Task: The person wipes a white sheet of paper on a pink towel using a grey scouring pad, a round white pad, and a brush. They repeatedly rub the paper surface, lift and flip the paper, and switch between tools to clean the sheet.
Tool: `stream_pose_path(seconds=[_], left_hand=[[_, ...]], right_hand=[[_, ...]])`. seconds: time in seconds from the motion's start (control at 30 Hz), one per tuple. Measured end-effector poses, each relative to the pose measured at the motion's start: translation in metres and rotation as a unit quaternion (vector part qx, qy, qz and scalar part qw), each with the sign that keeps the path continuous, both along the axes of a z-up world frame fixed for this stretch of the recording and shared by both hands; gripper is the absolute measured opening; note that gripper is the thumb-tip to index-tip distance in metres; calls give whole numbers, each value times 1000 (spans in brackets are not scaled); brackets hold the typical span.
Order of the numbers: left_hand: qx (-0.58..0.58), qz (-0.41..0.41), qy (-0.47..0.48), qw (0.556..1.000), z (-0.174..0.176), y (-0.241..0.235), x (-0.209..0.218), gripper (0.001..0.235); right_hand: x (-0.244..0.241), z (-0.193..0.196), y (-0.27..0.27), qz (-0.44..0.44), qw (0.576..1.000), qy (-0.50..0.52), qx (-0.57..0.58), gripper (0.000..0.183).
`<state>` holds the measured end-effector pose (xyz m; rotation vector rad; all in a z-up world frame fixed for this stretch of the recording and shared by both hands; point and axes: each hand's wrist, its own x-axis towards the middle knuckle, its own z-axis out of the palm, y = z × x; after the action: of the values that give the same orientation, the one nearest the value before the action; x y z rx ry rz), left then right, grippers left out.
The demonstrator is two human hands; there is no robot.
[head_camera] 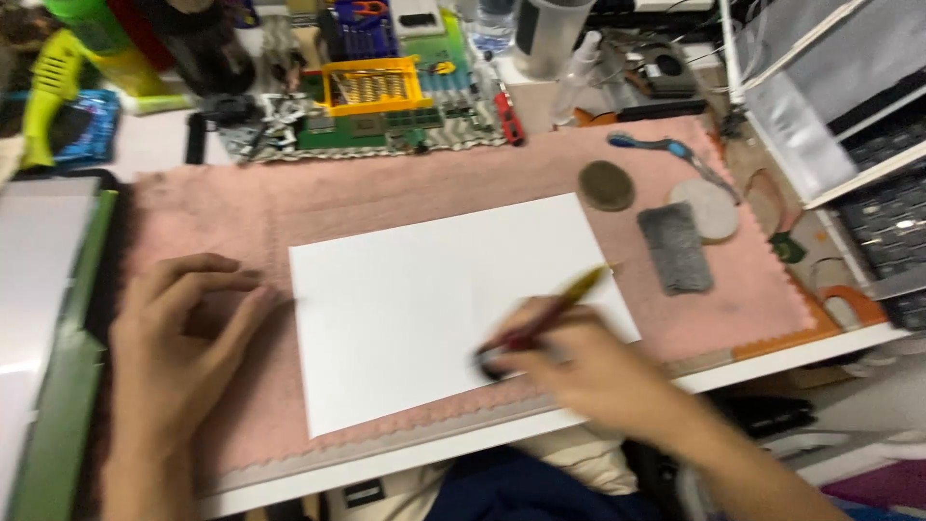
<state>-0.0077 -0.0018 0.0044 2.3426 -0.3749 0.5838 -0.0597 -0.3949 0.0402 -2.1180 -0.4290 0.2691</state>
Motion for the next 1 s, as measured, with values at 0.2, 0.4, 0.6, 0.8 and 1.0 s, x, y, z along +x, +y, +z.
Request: stream_pose_path(seconds=[0.2, 0.4, 0.6, 0.8, 1.0], left_hand=[[27, 43, 14, 999, -6, 0, -3, 14], [2, 16, 7, 1000, -14, 5, 7, 10], [0, 2, 35, 999, -10, 5, 8, 13], [-39, -26, -2, 999, -2, 4, 4, 15], [-54, -60, 14, 997, 4, 6, 2, 23]], right_hand=[[-13, 31, -122, -248, 945, 3, -212, 28], [-6, 48, -101, -199, 963, -162, -85, 18], [50, 64, -31, -110, 973, -166, -114, 22], [107, 52, 65, 15, 972, -214, -95, 18], [152, 20, 141, 115, 965, -229, -47, 31]])
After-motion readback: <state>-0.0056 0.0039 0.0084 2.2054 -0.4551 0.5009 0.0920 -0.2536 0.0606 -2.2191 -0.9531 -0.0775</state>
